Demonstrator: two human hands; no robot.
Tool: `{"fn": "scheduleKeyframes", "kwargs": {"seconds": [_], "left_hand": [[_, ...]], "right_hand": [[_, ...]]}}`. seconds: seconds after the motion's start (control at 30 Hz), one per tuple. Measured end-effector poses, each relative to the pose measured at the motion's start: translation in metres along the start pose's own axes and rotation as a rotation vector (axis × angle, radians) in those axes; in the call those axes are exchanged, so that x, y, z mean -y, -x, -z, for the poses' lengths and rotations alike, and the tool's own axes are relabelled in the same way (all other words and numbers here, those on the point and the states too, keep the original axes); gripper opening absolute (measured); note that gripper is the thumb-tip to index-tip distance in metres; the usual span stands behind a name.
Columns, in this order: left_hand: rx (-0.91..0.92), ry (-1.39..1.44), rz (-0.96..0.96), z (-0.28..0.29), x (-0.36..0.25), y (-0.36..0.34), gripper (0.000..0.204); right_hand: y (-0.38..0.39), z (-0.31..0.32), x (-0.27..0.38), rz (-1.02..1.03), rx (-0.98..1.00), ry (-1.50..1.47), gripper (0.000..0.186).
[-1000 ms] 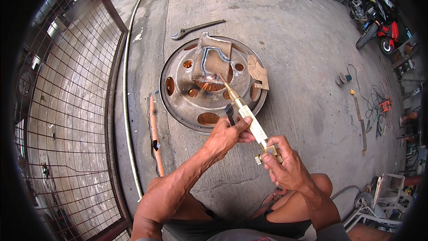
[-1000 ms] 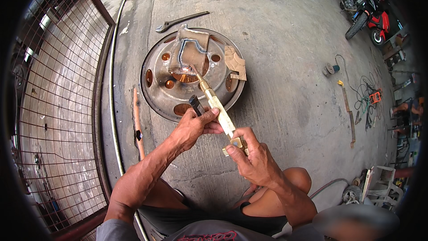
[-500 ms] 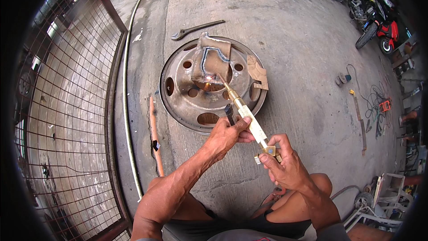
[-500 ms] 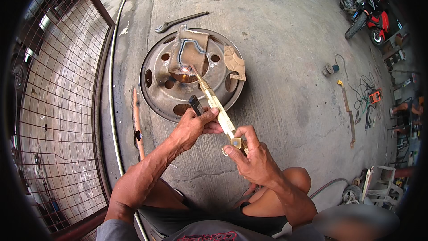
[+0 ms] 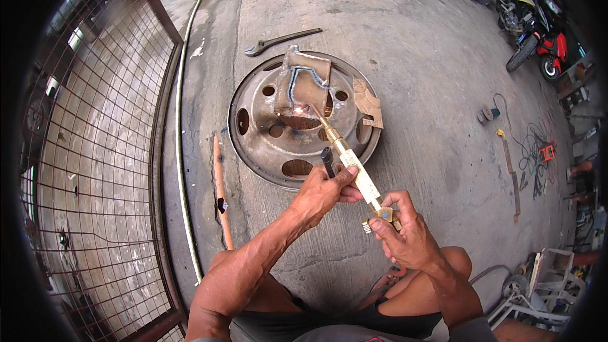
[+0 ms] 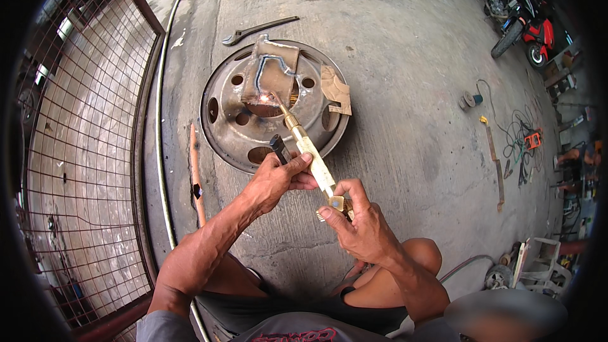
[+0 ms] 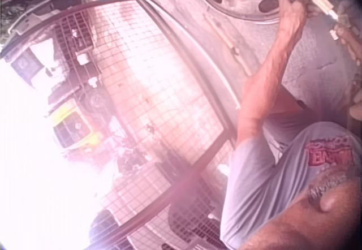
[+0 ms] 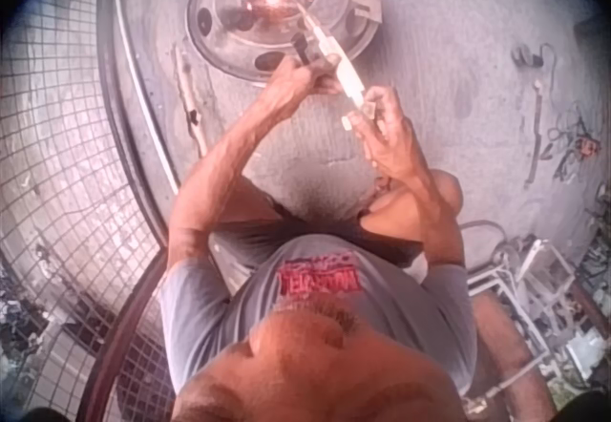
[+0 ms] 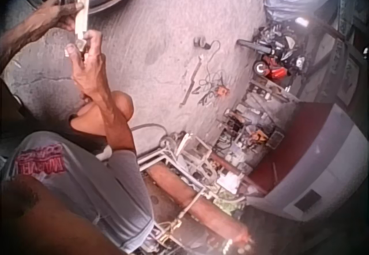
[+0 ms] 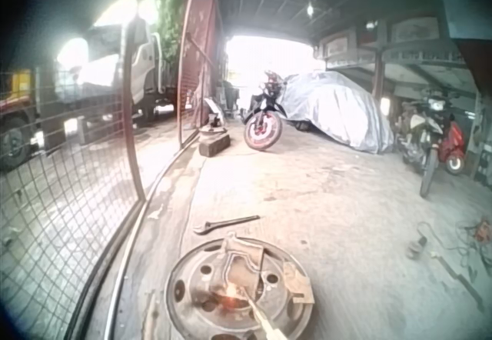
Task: The person uses a handheld welding torch to apply heat and fuse a metal bracket onto a circular metal plate. After completing the weld, the person stands up and turns off the gas valves on the connected cylinders.
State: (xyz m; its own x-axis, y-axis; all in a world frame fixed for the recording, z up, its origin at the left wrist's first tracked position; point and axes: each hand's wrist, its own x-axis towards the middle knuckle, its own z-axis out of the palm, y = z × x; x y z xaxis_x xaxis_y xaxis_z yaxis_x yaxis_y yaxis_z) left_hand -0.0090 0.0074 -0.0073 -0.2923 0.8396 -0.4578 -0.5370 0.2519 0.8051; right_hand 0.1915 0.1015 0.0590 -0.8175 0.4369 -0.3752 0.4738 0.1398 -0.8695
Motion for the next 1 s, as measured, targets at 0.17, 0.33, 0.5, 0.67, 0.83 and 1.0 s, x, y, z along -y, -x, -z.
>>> {"fn": "scheduleKeyframes", "kwargs": {"seconds": [0.17,0.33,0.5,0.67,0.83,1.0], "left_hand": [[-0.027,-0.004,-0.036,-0.0012,0.0018,-0.0008,0.04],[-0.008,0.001,-0.009,0.0007,0.0026,-0.0016,0.039],[-0.001,0.003,0.003,0.0001,0.0018,-0.0017,0.038],[-0.006,-0.002,0.002,-0.0007,0.001,-0.0007,0.037],[-0.009,-0.016,0.002,0.0004,0.002,-0.0013,0.037],[-0.007,-0.019,-0.002,0.0012,0.0022,-0.0011,0.037]], "right_hand": [[-0.0006,-0.0004,-0.002,0.034,-0.015,0.016,0.038],[0.0,0.0003,0.0005,0.003,-0.004,0.007,0.037],[0.0014,0.0018,0.0032,-0.01,0.014,0.0,0.038],[0.0019,0.0017,0.005,0.003,0.028,-0.012,0.039],[0.001,0.0013,0.0035,-0.005,0.03,-0.028,0.038],[0.0002,-0.001,0.002,-0.015,0.008,-0.045,0.037]]}}
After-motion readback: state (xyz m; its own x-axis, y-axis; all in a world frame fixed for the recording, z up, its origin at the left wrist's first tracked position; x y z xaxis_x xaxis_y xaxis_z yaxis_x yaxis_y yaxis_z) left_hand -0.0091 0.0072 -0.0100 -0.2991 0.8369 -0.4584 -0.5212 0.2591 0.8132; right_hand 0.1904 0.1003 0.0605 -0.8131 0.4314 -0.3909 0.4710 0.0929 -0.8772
